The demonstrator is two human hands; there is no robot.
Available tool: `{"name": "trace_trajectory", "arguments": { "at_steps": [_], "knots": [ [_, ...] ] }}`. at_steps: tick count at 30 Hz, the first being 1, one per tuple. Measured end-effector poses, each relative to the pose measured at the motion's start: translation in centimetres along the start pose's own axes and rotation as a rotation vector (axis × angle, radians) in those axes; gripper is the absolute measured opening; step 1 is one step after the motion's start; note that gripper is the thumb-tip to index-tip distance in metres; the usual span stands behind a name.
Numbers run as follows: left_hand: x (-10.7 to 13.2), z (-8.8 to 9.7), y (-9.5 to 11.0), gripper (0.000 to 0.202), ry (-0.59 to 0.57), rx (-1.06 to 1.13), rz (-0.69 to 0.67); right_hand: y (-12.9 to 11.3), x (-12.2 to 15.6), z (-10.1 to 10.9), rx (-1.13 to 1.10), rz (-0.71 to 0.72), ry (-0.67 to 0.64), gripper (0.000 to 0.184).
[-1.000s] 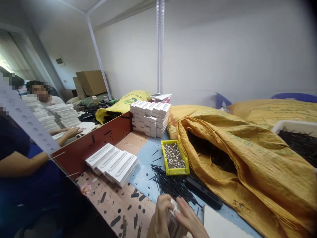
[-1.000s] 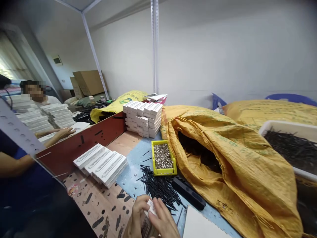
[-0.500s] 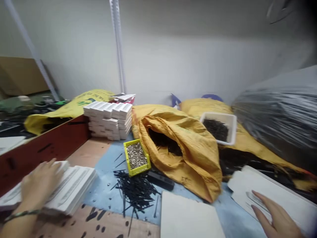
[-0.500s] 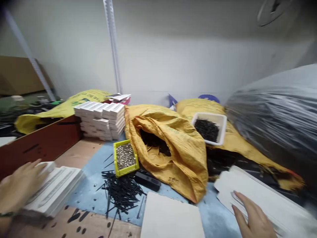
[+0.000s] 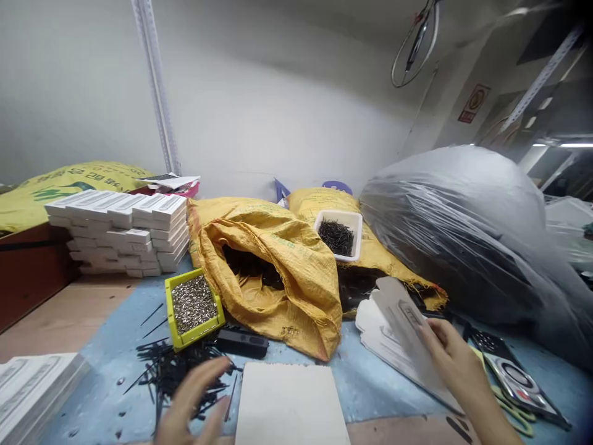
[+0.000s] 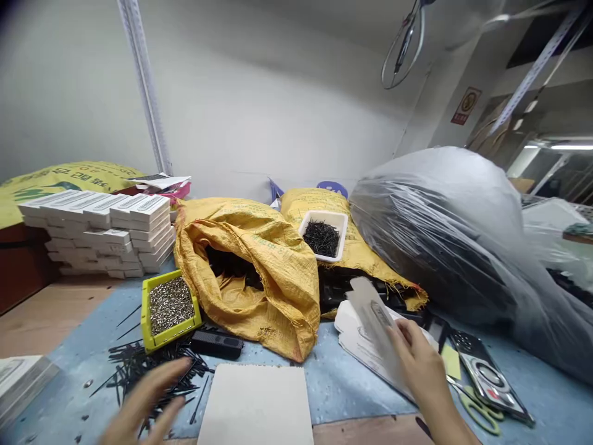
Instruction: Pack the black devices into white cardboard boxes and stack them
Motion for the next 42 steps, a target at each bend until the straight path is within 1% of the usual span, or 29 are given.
{"name": "trace_trajectory", "arguments": {
  "at_steps": [1,2,3,4,5,6,8,9,10,11,12,13,15,16,18,20,22,23,25,27,28,30,33,35,36,37,39,41,42],
  "knots": [
    [0.9,-3.1,1.3,0.042,-0.135,0.255,0.066,-1.7,1.9,-1.5,-0.187,-0.042,-0.136,0.036],
    [1.6,-5.8,2.7,0.058,-0.252,0.48,0.121,-3.5,4.2,-3.4,-0.337,-0.089,-0.302,0.038],
    [2.0,-7.9,3.9,0.075,-0.353,0.651,0.161,-5.5,6.7,-5.3,-0.451,-0.101,-0.426,0.038],
    [2.2,-9.5,4.8,0.078,-0.437,0.767,0.205,-7.4,9.3,-7.3,-0.529,-0.091,-0.572,0.037],
    [2.2,-10.4,5.3,0.072,-0.489,0.846,0.261,-9.3,11.7,-8.9,-0.563,-0.059,-0.702,0.036],
    [2.1,-10.7,5.4,0.064,-0.509,0.881,0.307,-10.7,13.3,-9.8,-0.56,-0.007,-0.681,0.036],
    [1.7,-10.1,5.2,0.049,-0.473,0.812,0.332,-12.7,15.1,-10.4,-0.555,0.06,-0.537,0.044],
    [1.5,-9.3,5.1,0.046,-0.428,0.716,0.293,-13.3,15.5,-10.2,-0.58,0.078,-0.478,0.053],
    [1.3,-8.4,5.1,0.047,-0.381,0.589,0.222,-13.8,15.6,-10.0,-0.616,0.09,-0.469,0.063],
    [1.1,-7.4,5.2,0.054,-0.336,0.448,0.135,-14.3,15.6,-9.8,-0.644,0.102,-0.51,0.068],
    [1.0,-6.6,5.3,0.063,-0.3,0.306,0.046,-14.7,15.5,-9.7,-0.647,0.114,-0.58,0.065],
    [0.8,-5.9,5.6,0.072,-0.278,0.176,-0.039,-15.1,15.5,-9.7,-0.622,0.129,-0.655,0.058],
    [0.5,-4.7,6.0,0.08,-0.253,-0.044,-0.203,-15.7,15.5,-9.7,-0.527,0.139,-0.747,0.046],
    [0.3,-4.3,6.2,0.08,-0.239,-0.136,-0.286,-15.9,15.4,-9.8,-0.49,0.133,-0.759,0.044],
    [-0.1,-3.4,6.6,0.073,-0.183,-0.283,-0.425,-16.0,15.2,-9.9,-0.455,0.112,-0.722,0.041],
    [-0.4,-2.5,6.8,0.057,-0.122,-0.367,-0.477,-16.0,15.0,-10.1,-0.465,0.091,-0.669,0.036],
    [-0.7,-2.0,6.8,0.043,-0.14,-0.347,-0.408,-15.9,15.2,-10.6,-0.572,0.069,-0.719,0.036],
    [-0.8,-1.9,6.7,0.044,-0.179,-0.301,-0.35,-15.8,15.4,-10.9,-0.661,0.051,-0.77,0.038],
    [-0.7,-1.9,6.7,0.065,-0.267,-0.176,-0.286,-15.4,15.8,-11.7,-0.817,-0.019,-0.822,0.045],
    [-0.4,-2.1,7.0,0.083,-0.314,-0.069,-0.34,-14.9,16.3,-12.5,-0.87,-0.101,-0.79,0.047],
    [-0.2,-2.2,7.1,0.083,-0.309,-0.033,-0.386,-14.8,16.6,-12.8,-0.858,-0.116,-0.761,0.047],
    [0.0,-2.3,7.1,0.072,-0.272,0.014,-0.427,-15.4,17.1,-13.1,-0.801,-0.042,-0.728,0.045],
    [0.1,-2.3,6.6,0.058,-0.208,0.02,-0.375,-17.3,17.6,-12.1,-0.742,0.259,-0.684,0.056],
    [0.1,-2.2,6.5,0.053,-0.183,-0.031,-0.374,-18.3,17.7,-11.4,-0.701,0.405,-0.703,0.052],
    [0.1,-2.0,6.5,0.051,-0.163,-0.07,-0.4,-18.5,17.7,-11.2,-0.683,0.42,-0.721,0.046],
    [0.1,-1.9,6.6,0.049,-0.134,-0.109,-0.435,-18.5,17.6,-11.2,-0.671,0.393,-0.741,0.04],
    [0.1,-1.6,6.8,0.051,-0.053,-0.164,-0.513,-18.2,17.4,-11.4,-0.697,0.273,-0.751,0.029],
    [0.2,-1.3,6.7,0.057,0.024,-0.18,-0.572,-17.9,17.6,-11.7,-0.759,0.18,-0.714,0.024],
    [0.2,-1.3,6.6,0.057,0.05,-0.176,-0.58,-17.9,18.0,-11.9,-0.774,0.19,-0.703,0.024]
  ]
}}
Point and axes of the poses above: each hand's wrist, its own x-axis away from the middle knuckle, its own z-axis out of the back of the hand, y = z × x, the point moved 4 cm from there along -x, towards the middle knuckle, and after that the axes turned 4 degrees about -z, right-handed, at the moved point
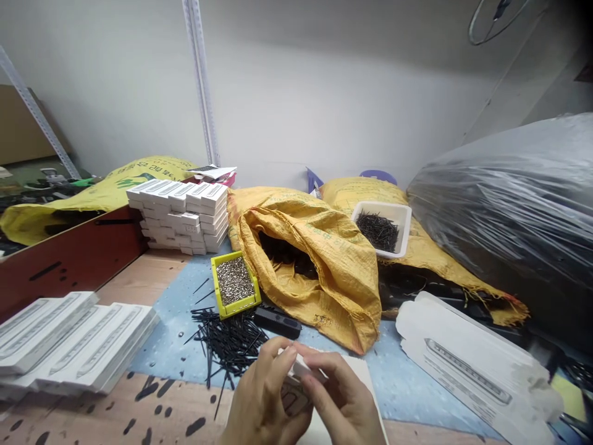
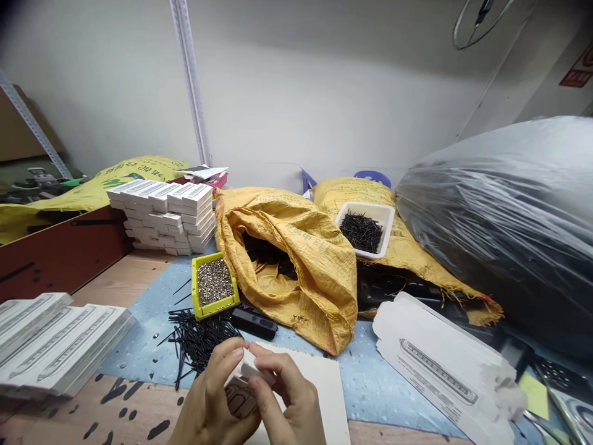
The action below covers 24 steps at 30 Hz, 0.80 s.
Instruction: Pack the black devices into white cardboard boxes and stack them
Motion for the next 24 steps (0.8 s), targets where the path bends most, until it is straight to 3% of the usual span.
{"name": "trace_trajectory", "arguments": {
  "at_steps": [4,7,9,11,13,15,17,19,21,22,24],
  "knots": [
    [0.7,0.1,-0.8,0.04,0.031,0.03,0.049,1.1,0.5,-1.7,0.077,0.117,0.01,0.024],
    [1.6,0.7,-1.8,0.04,-0.031,-0.002,0.152,2.5,-0.7,-1.7,0.024,0.049,0.103,0.023],
    [2.4,1.7,-2.9,0.056,-0.051,-0.062,0.266,3.3,-2.1,-1.0,-0.114,-0.046,0.231,0.028],
    [3.2,3.0,-4.3,0.082,0.021,-0.028,0.397,3.9,-3.4,-0.8,-0.293,-0.151,0.333,0.033],
    [4.0,3.9,-5.6,0.096,0.143,0.151,0.485,4.5,-4.6,-2.3,-0.353,-0.242,0.207,0.032],
    [4.8,4.7,-6.5,0.089,0.232,0.312,0.522,5.0,-5.7,-4.8,-0.142,-0.233,-0.096,0.026],
    [5.6,5.4,-7.3,0.069,0.235,0.332,0.608,5.9,-7.2,-6.5,0.299,-0.091,-0.249,0.023],
    [6.6,6.3,-8.2,0.052,0.154,0.257,0.776,7.0,-9.1,-7.0,0.791,0.051,-0.257,0.032],
    [7.5,7.1,-9.0,0.049,0.027,0.128,0.919,7.9,-10.9,-6.6,1.109,0.078,-0.275,0.052],
    [7.9,7.5,-9.4,0.053,-0.038,0.042,0.956,8.1,-11.6,-6.2,1.175,0.069,-0.306,0.057],
    [8.1,7.9,-10.0,0.059,-0.173,-0.141,0.945,7.3,-12.4,-5.1,1.087,0.049,-0.264,0.06]
  ]
}}
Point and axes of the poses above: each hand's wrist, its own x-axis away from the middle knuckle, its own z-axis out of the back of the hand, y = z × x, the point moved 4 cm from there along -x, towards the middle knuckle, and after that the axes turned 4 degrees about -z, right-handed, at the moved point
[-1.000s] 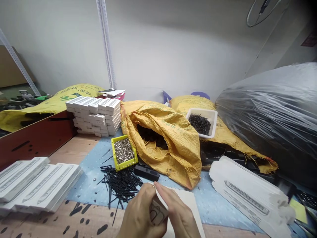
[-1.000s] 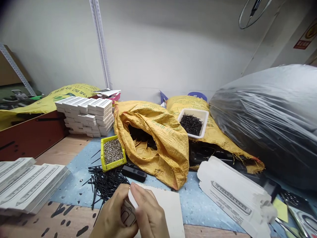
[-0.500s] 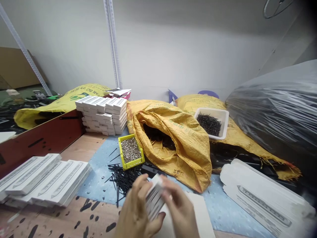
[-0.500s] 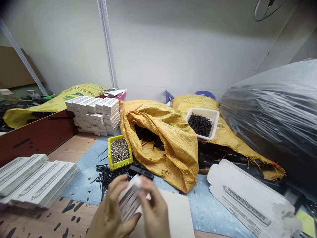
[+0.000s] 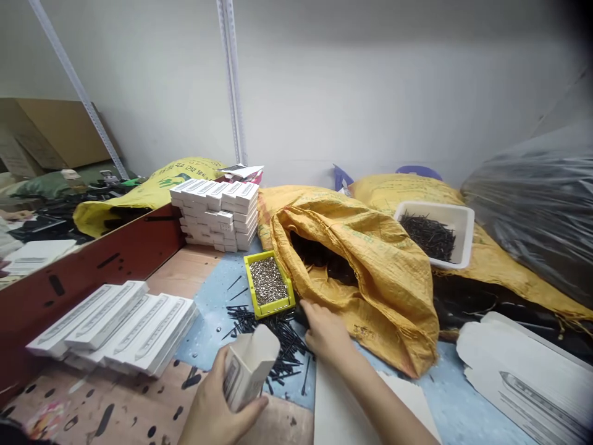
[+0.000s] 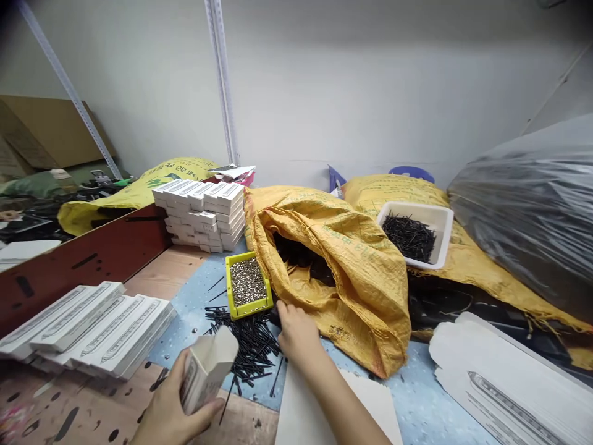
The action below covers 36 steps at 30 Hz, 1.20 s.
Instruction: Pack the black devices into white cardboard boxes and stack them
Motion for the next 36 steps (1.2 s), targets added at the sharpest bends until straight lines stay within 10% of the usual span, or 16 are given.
{"name": "trace_trajectory", "arguments": {
  "at_steps": [4,7,20,25,31,36],
  "knots": [
    [-1.1,-1.4,1.4,0.041,-0.095,-0.238,-0.198,-0.6,1.4,2.8,-0.904,-0.079,0.234,0.065],
    [-1.9,-2.3,2.9,0.043,-0.116,-0.194,-0.267,-3.3,2.6,2.4,-1.272,0.036,0.148,0.065],
    [-2.5,1.2,-0.9,0.051,-0.129,-0.148,0.012,-2.4,2.1,-4.9,0.231,0.416,0.025,0.014],
    [-2.3,1.2,-0.8,0.052,-0.202,-0.232,-0.015,-2.2,2.6,-1.0,0.006,0.362,0.074,0.016],
    [-1.8,-1.0,2.0,0.049,-0.26,0.007,-0.128,-4.9,3.6,3.5,-1.042,0.119,-0.003,0.016],
    [-0.9,-2.2,3.5,0.052,-0.234,0.079,-0.16,-6.7,3.9,2.6,-0.894,0.094,-0.033,0.021]
  ]
}}
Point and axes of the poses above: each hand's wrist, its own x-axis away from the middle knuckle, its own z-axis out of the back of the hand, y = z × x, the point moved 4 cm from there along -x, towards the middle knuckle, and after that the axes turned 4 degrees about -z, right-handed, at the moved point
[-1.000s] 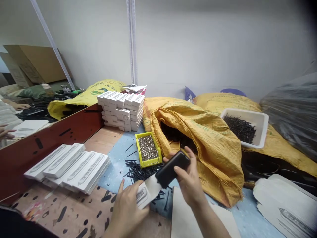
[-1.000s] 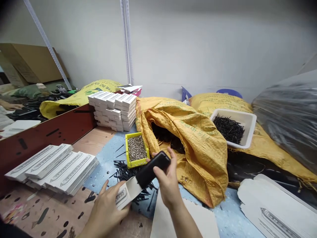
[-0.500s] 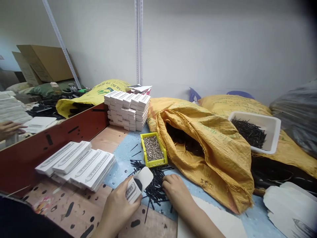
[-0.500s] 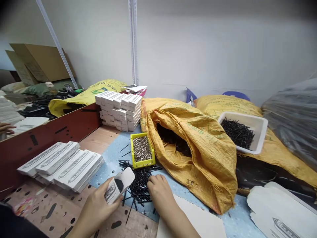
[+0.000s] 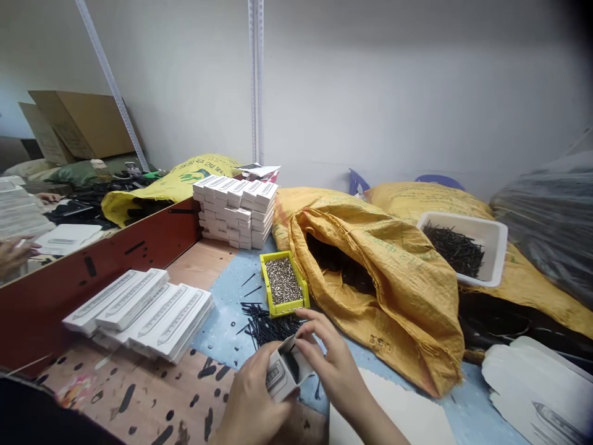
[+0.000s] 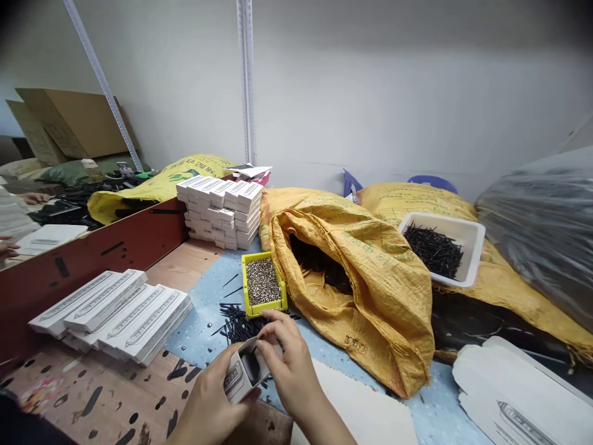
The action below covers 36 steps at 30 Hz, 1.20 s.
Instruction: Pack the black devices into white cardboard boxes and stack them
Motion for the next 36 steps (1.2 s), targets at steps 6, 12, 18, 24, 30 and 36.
{"name": "trace_trajectory", "arguments": {
  "at_steps": [6,12,18,24,30,36],
  "knots": [
    [1.4,-1.1,-0.7,0.076,0.085,0.065,-0.165,1.5,1.3,0.7,-0.178,-0.065,0.031,0.047],
    [2.3,-2.9,-1.1,0.079,0.154,0.165,-0.123,2.4,1.7,-0.9,-0.524,-0.238,0.143,0.048],
    [2.3,-3.0,-1.1,0.091,0.09,0.268,-0.022,1.8,2.1,1.7,-0.115,-0.017,0.249,0.024],
    [2.6,-3.5,-0.3,0.094,-0.025,0.266,-0.063,0.9,1.9,3.0,0.09,0.046,0.23,0.028],
    [2.6,-3.3,0.2,0.094,0.023,0.322,-0.041,2.4,2.7,1.3,-0.343,-0.159,0.08,0.042],
    [2.2,-2.9,0.8,0.066,0.155,0.209,-0.223,0.8,3.9,-1.1,-0.051,0.098,0.027,0.051]
  ]
}}
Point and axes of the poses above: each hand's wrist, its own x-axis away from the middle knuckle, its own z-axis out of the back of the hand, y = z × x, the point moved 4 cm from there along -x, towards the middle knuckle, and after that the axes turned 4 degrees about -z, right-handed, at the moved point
